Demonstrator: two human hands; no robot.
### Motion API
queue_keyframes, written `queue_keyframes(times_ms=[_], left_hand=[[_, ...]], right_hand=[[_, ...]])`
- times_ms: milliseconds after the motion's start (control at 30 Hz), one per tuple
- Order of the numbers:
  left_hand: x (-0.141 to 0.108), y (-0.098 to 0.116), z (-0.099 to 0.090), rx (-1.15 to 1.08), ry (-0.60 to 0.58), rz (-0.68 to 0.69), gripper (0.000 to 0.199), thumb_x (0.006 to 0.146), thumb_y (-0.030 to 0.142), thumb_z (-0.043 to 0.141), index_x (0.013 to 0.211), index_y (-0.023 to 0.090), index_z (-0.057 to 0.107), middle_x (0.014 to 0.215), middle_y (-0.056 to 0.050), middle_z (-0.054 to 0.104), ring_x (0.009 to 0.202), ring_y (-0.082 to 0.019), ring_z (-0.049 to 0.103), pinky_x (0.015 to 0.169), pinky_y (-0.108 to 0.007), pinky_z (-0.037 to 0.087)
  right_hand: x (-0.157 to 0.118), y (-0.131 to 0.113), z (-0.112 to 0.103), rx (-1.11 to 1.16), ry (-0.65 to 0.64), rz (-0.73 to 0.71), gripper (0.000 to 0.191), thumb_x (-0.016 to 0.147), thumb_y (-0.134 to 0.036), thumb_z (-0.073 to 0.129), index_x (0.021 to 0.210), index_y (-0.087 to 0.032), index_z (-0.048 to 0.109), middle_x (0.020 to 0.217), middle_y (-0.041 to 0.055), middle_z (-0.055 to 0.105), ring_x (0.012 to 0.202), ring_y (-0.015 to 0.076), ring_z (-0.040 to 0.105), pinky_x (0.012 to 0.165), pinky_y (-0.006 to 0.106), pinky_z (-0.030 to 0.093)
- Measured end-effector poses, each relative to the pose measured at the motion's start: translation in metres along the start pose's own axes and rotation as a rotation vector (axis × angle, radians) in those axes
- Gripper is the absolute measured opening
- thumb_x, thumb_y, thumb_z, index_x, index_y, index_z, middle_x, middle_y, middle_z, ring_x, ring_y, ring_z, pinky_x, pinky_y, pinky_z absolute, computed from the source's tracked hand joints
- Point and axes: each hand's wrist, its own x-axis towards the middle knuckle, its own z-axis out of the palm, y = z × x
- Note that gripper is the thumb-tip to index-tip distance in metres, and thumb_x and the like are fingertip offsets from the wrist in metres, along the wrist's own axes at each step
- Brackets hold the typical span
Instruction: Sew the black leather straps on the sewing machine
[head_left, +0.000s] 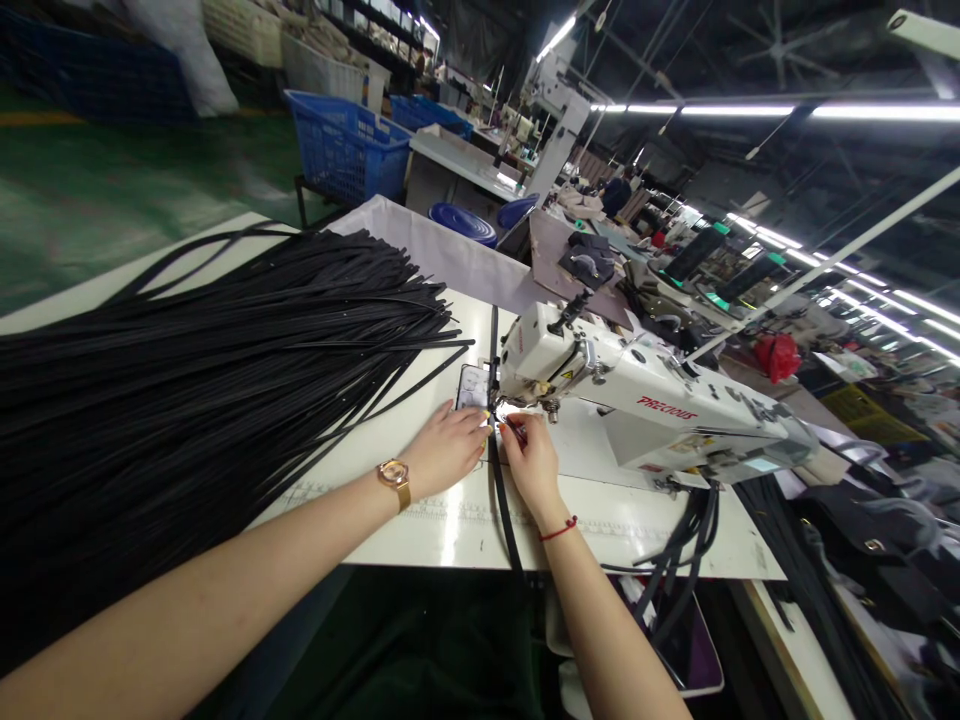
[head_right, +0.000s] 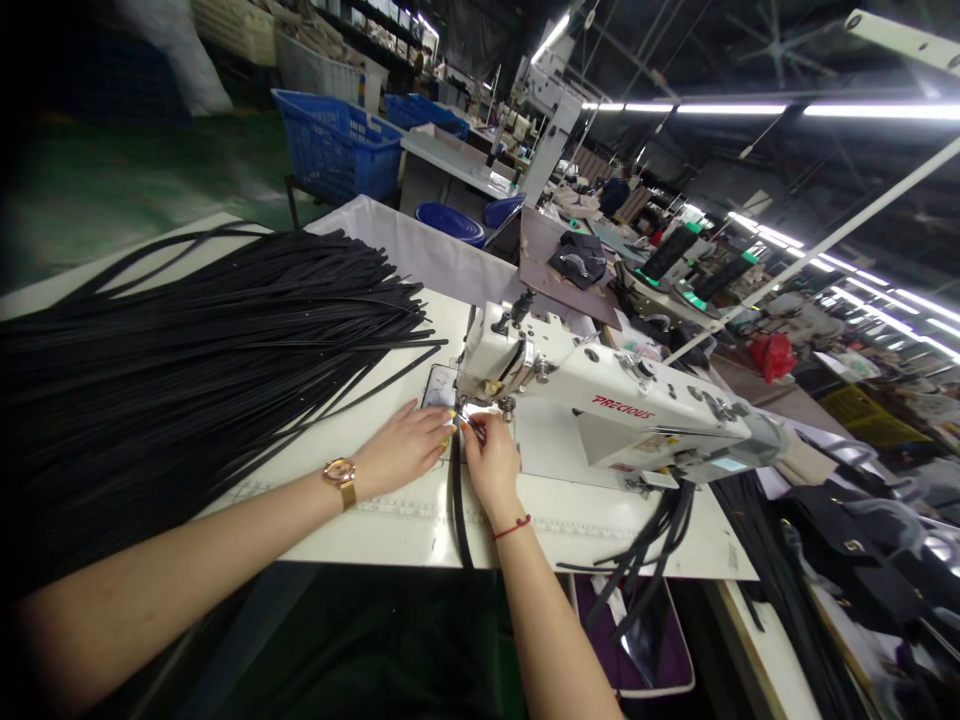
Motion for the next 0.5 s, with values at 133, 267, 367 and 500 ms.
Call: queue_keyframes(times_ms=[133,267,367,500], left_hand=[[-0.0004,-0.0001,-0.0007,-0.008,0.007,0.005,0.030,0.094,0.020,0.049,0.123,0.018,0.059,0.133,-0.010,0.059,0.129,-0.026,0.047,0.112,-0.049,0.027],[-0.0008,0.0001,-0.0009,-0.006,0.015,0.000,0.029,0.096,0.021,0.047,0.122,0.017,0.060,0.133,-0.010,0.059,0.129,-0.026,0.047,0.113,-0.049,0.026],[-0.0008,0.0001,-0.0016,-0.007,0.013,-0.002,0.029,0.097,0.022,0.046,0.121,0.016,0.061,0.132,-0.010,0.060,0.129,-0.026,0.047,0.112,-0.049,0.027],[-0.0004,0.0004,-0.0035,-0.006,0.014,0.001,0.030,0.096,0.021,0.047,0.121,0.016,0.061,0.130,-0.011,0.061,0.128,-0.026,0.047,0.112,-0.048,0.028]], right_hand=[[-0.0025,-0.0009,0.0048,0.081,0.060,0.006,0.021,0.094,-0.031,0.052,0.106,-0.017,0.061,0.101,0.0084,0.066,0.093,0.0213,0.061,0.086,0.036,0.047],[-0.0004,0.0005,0.0076,0.163,0.107,0.028,0.022,0.093,-0.030,0.053,0.106,-0.015,0.062,0.103,0.0098,0.067,0.094,0.0219,0.061,0.088,0.037,0.047],[0.0035,0.0000,0.0084,0.217,0.118,0.047,0.023,0.092,-0.031,0.055,0.107,-0.015,0.064,0.102,0.0102,0.069,0.092,0.0222,0.062,0.086,0.037,0.047],[0.0064,-0.0010,0.0093,0.287,0.094,0.048,0.024,0.091,-0.031,0.058,0.106,-0.015,0.067,0.103,0.0098,0.071,0.089,0.0214,0.063,0.083,0.036,0.048]])
